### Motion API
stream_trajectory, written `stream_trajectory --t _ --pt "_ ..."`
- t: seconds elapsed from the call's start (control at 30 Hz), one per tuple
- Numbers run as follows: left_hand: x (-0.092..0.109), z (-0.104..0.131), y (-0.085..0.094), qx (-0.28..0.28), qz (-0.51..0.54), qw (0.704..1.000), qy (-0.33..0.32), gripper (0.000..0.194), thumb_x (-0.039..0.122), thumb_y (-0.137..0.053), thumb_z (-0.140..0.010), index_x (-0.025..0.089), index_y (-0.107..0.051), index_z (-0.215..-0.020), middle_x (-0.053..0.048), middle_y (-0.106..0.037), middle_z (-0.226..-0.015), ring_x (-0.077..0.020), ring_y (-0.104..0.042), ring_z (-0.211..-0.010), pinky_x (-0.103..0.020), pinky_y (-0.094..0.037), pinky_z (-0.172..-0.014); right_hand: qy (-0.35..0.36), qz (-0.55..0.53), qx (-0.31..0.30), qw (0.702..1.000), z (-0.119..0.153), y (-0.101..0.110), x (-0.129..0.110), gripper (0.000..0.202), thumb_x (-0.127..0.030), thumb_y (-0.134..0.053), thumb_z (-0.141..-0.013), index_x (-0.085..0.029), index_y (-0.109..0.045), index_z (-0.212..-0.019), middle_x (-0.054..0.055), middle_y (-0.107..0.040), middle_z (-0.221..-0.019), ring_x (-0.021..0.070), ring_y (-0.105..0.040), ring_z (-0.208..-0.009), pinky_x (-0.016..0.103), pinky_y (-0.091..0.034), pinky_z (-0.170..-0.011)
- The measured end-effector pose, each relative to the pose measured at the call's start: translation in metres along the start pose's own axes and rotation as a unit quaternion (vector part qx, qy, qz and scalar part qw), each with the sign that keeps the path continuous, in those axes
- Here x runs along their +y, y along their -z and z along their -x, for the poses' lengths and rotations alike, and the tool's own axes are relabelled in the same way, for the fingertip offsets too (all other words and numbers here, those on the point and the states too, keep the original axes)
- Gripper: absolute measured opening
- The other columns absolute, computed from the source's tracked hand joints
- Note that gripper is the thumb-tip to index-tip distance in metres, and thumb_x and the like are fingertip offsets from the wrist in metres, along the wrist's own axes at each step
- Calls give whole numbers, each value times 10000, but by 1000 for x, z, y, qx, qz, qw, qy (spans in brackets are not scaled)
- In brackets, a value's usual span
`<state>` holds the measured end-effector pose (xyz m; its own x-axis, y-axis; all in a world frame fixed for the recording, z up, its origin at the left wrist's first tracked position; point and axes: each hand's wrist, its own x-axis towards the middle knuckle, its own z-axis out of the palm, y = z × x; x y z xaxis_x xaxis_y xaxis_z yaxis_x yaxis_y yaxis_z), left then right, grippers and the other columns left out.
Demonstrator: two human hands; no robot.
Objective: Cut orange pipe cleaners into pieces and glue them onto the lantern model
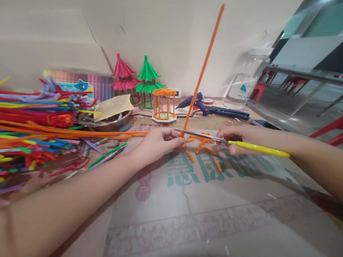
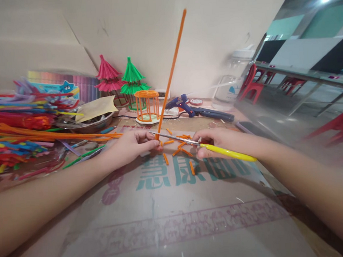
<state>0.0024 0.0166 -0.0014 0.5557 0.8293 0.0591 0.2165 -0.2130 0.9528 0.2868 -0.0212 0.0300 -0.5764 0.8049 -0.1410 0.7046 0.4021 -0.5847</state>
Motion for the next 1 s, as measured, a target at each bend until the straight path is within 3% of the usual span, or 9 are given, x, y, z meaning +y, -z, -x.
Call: stream_trajectory --t 0.37,1.0 --pt "-4 0 1 -3 -1 1000 -12 154 294 -658 -783 140 -649 -774 -37 -723 -784 -125 -644 -684 -236 -474 -639 18 15 -1 1000 0 2 -7 625 -745 -501 -772 -171 -612 -992 56 -623 -852 197 -537 -713 274 -358 -590" --pt "-2 0 1 0 -17 1000 -8 173 309 -657 -782 138 -657 -762 -49 -727 -776 -130 -639 -673 -241 -475 -632 1 8 5 1000 -1 0 2 473 -591 -612 -789 -191 -650 -1038 30 -647 -890 188 -553 -716 263 -369 -595"
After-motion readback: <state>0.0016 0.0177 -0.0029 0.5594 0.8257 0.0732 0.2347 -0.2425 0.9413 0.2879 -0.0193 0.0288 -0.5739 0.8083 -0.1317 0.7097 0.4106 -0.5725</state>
